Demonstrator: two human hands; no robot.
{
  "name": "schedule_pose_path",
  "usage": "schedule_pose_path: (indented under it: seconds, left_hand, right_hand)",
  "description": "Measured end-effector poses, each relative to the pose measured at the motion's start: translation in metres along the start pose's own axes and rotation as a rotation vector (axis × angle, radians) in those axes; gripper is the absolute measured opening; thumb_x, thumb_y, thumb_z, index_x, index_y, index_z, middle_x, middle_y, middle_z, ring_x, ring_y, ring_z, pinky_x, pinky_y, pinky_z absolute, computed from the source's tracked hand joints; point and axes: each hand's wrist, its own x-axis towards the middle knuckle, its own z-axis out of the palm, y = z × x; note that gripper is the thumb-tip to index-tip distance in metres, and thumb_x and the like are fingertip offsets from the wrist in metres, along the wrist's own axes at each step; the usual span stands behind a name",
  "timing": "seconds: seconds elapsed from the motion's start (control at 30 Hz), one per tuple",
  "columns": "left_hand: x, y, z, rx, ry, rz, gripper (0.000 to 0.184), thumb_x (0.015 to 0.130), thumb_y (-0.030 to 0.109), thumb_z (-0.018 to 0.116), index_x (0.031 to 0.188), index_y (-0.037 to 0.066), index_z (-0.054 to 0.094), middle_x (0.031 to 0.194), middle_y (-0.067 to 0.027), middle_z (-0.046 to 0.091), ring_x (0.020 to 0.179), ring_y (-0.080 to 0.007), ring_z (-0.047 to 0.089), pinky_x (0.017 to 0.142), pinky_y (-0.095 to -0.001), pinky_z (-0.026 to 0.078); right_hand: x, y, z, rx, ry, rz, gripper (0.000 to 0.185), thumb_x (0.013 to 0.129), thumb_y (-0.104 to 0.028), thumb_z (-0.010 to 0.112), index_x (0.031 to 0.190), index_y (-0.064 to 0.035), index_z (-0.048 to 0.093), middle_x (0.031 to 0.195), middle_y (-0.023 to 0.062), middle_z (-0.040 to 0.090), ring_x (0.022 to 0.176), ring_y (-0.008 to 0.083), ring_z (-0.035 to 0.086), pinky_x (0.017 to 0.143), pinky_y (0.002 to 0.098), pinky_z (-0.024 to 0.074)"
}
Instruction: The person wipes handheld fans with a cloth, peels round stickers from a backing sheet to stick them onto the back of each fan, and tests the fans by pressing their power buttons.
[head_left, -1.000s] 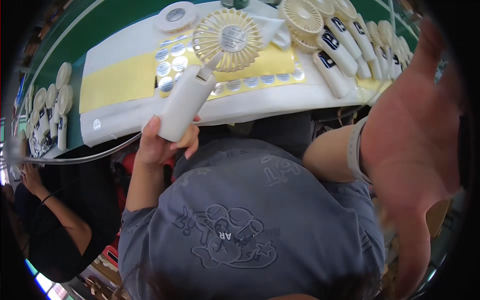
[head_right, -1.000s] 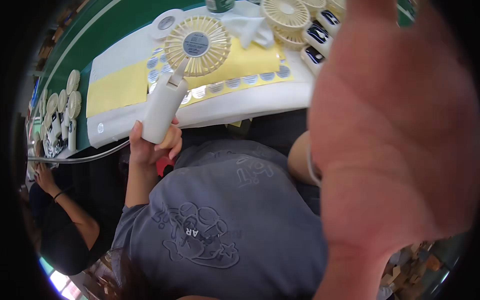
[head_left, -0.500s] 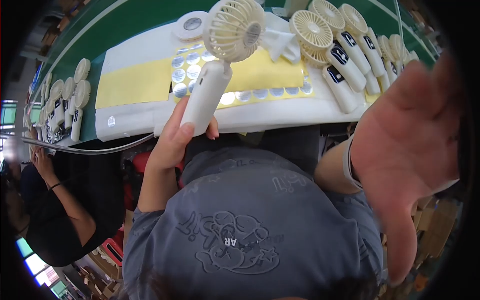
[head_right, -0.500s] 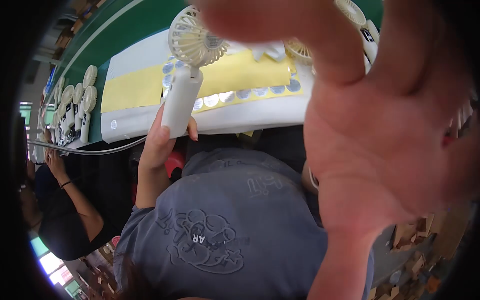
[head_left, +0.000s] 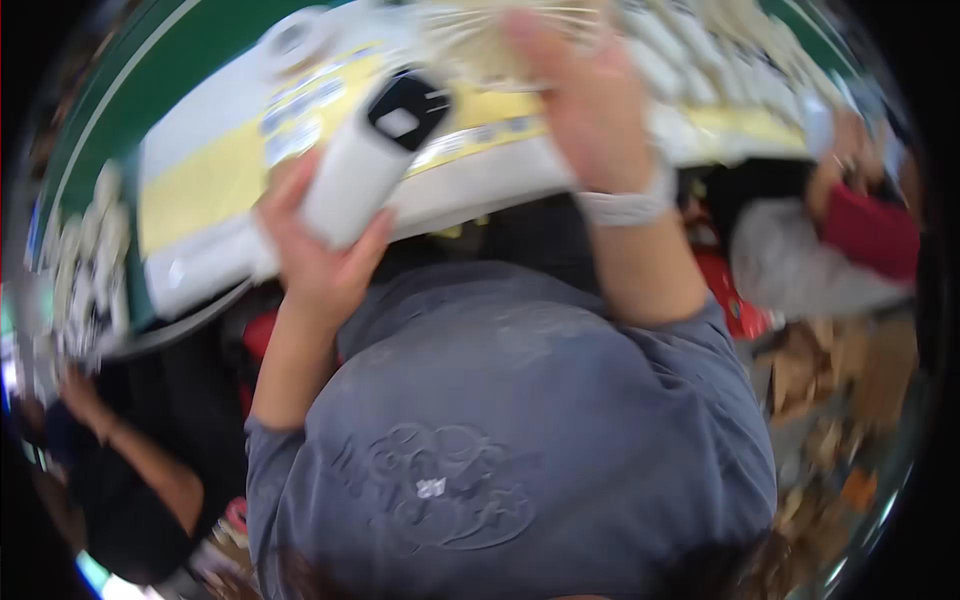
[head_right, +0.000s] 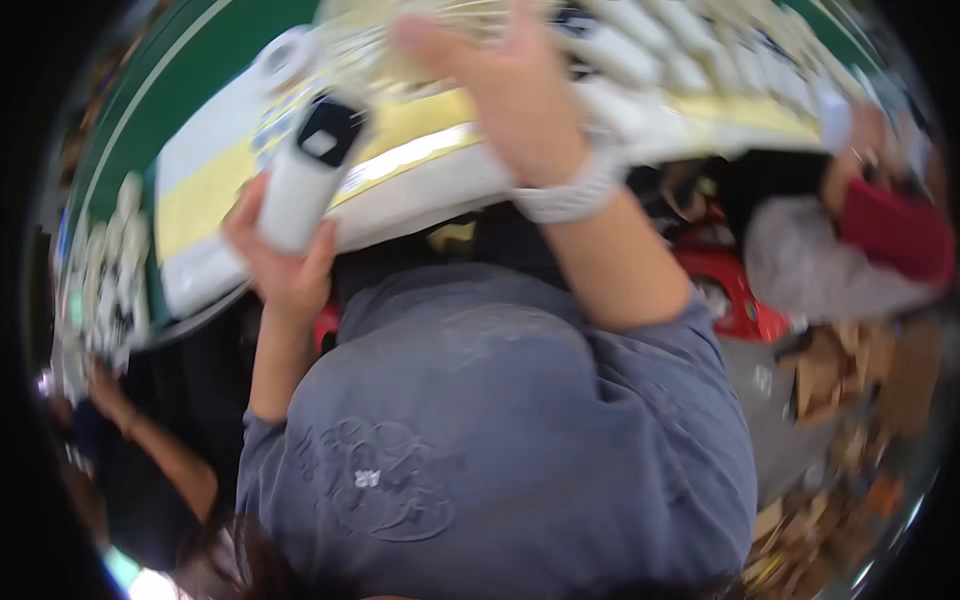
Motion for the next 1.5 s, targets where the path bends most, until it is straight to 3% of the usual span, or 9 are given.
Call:
schedule_pose_path:
  seconds: [0.1, 0.17, 0.3, 0.37, 0.57, 0.67, 0.87, 1.13, 1.5]
  left_hand:
    - [0.017, -0.004, 0.01, -0.297, -0.059, 0.099, 0.084, 0.065, 0.039, 0.086, 0.125, 0.003, 0.04, 0.12, -0.0183, 0.046, 0.113, -0.0306, 0.046, 0.097, -0.0439, 0.036]
    - [0.049, 0.021, -0.018, -0.013, 0.013, 0.24, 0.093, 0.067, 0.079, 0.057, 0.117, 0.001, 0.053, 0.118, -0.0203, 0.048, 0.113, -0.033, 0.047, 0.096, -0.0437, 0.037]
    - [0.07, 0.045, -0.087, -0.633, 0.538, 0.665, 0.086, 0.079, 0.079, 0.035, 0.12, 0.005, 0.053, 0.122, -0.0234, 0.051, 0.111, -0.0361, 0.049, 0.094, -0.0449, 0.037]
    - [0.061, 0.062, -0.101, -0.74, 0.57, 0.73, 0.084, 0.08, 0.077, 0.036, 0.119, 0.005, 0.054, 0.121, -0.0224, 0.051, 0.111, -0.0352, 0.048, 0.093, -0.0444, 0.037]
    - [0.046, 0.07, -0.096, -0.804, 0.595, 0.733, 0.076, 0.081, 0.072, 0.04, 0.117, 0.007, 0.054, 0.119, -0.0194, 0.052, 0.111, -0.0327, 0.047, 0.091, -0.0427, 0.037]
    - [0.043, 0.072, -0.097, -0.795, 0.642, 0.745, 0.071, 0.082, 0.069, 0.042, 0.116, 0.007, 0.054, 0.118, -0.0179, 0.052, 0.111, -0.0314, 0.047, 0.09, -0.0419, 0.037]
    - [0.049, 0.076, -0.104, -0.771, 0.709, 0.777, 0.063, 0.084, 0.063, 0.045, 0.114, 0.009, 0.055, 0.116, -0.0149, 0.053, 0.111, -0.0288, 0.046, 0.088, -0.0402, 0.037]
    - [0.044, 0.073, -0.121, -0.759, 0.754, 0.786, 0.053, 0.085, 0.056, 0.05, 0.112, 0.011, 0.055, 0.114, -0.011, 0.054, 0.111, -0.0254, 0.045, 0.085, -0.0379, 0.037]
    - [0.026, 0.065, -0.155, -0.525, 0.76, 0.844, 0.038, 0.088, 0.046, 0.056, 0.108, 0.013, 0.056, 0.11, -0.0055, 0.055, 0.111, -0.0207, 0.044, 0.081, -0.0349, 0.037]
  right_hand:
    - [-0.011, -0.006, -0.027, -0.031, 0.049, -0.027, 0.057, 0.09, -0.016, 0.064, 0.134, 0.0017, 0.033, 0.116, 0.0088, 0.054, 0.104, 0.0145, 0.054, 0.091, 0.0266, 0.0445]
    - [-0.023, -0.035, -0.028, -0.143, 0.147, -0.07, 0.06, 0.089, -0.017, 0.066, 0.135, 0.0013, 0.032, 0.116, 0.0097, 0.054, 0.106, 0.015, 0.054, 0.091, 0.0279, 0.0451]
    - [-0.031, -0.073, -0.046, -0.069, 0.388, -0.425, 0.079, 0.081, -0.015, 0.074, 0.141, -0.0013, 0.024, 0.117, 0.0127, 0.053, 0.108, 0.0199, 0.055, 0.089, 0.0313, 0.0479]
    - [-0.038, -0.104, -0.097, -0.422, 0.609, -0.573, 0.037, 0.096, -0.029, 0.05, 0.118, 0.0006, 0.05, 0.11, 0.0149, 0.061, 0.091, 0.0265, 0.063, 0.076, 0.0402, 0.0535]
    - [-0.002, -0.167, -0.224, -0.537, 0.69, -0.452, 0.027, 0.086, -0.018, 0.068, 0.102, 0.0004, 0.057, 0.088, 0.0062, 0.062, 0.073, 0.0123, 0.058, 0.063, 0.0243, 0.0457]
    - [0.027, -0.169, -0.284, -0.912, 0.772, -0.165, 0.047, 0.085, -0.024, 0.071, 0.119, 0.0029, 0.055, 0.093, 0.0084, 0.065, 0.075, 0.0126, 0.06, 0.064, 0.023, 0.0465]
    - [0.1, -0.134, -0.354, -1.599, 0.427, 0.06, 0.049, 0.089, -0.03, 0.062, 0.128, -0.0017, 0.052, 0.108, 0.015, 0.065, 0.097, 0.0202, 0.063, 0.083, 0.0303, 0.0475]
    - [0.097, -0.101, -0.347, -2.002, 0.384, -0.171, 0.038, 0.086, -0.031, 0.057, 0.111, -0.002, 0.059, 0.098, 0.0244, 0.063, 0.095, 0.0404, 0.059, 0.085, 0.0449, 0.0464]
    - [0.08, -0.118, -0.318, -1.64, 0.479, -0.075, 0.031, 0.092, -0.018, 0.056, 0.117, -0.0001, 0.06, 0.114, 0.0157, 0.064, 0.107, 0.026, 0.06, 0.092, 0.0332, 0.045]
